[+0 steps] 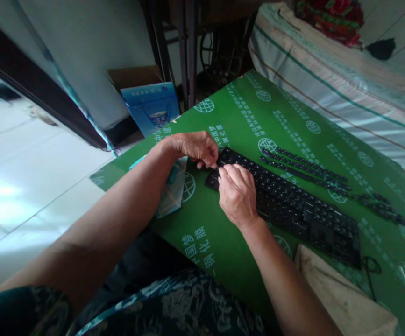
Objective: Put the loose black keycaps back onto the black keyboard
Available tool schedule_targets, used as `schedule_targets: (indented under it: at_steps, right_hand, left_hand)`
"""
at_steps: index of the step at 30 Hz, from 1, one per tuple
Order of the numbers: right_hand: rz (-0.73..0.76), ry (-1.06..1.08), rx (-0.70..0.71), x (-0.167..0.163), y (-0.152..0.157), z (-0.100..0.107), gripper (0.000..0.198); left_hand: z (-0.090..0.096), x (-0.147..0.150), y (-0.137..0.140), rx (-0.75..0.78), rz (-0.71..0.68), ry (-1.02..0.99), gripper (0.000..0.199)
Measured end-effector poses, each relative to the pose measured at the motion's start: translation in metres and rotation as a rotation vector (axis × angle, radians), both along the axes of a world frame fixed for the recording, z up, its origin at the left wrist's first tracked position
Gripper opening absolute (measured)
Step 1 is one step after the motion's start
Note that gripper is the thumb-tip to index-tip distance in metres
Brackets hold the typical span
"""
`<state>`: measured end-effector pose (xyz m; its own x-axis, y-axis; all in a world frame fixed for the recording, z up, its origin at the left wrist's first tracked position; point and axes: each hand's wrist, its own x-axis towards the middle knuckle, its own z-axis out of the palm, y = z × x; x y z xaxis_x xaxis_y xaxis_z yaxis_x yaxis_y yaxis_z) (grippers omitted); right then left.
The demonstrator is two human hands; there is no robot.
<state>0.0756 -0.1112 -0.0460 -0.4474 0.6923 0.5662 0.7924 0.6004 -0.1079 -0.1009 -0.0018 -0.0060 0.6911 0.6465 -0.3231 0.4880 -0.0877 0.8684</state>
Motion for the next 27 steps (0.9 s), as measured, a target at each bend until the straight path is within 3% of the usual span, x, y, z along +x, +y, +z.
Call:
schedule_targets:
  at_steps: [6,20,27]
  right_hand:
    - [-0.033,0.107,0.016,0.0068,0.0002,-0.0006,0.025]
    - [-0.083,-0.028,-0.064,0.0025,-0.0001,-0.0024,0.025]
    - [-0.098,0.243,-0.025,0.0066,0.0004,0.0011,0.029]
  left_hand:
    - [-0.0016,-0.0013,0.0027,-0.037,-0.007,-0.004,0.012]
    - [0.0003,-0.0014,0.0019,-0.066,0.021,0.056,0.016]
    - [0.0026,-0.0039,0.0012,-0.064,0.016,0.088,0.019]
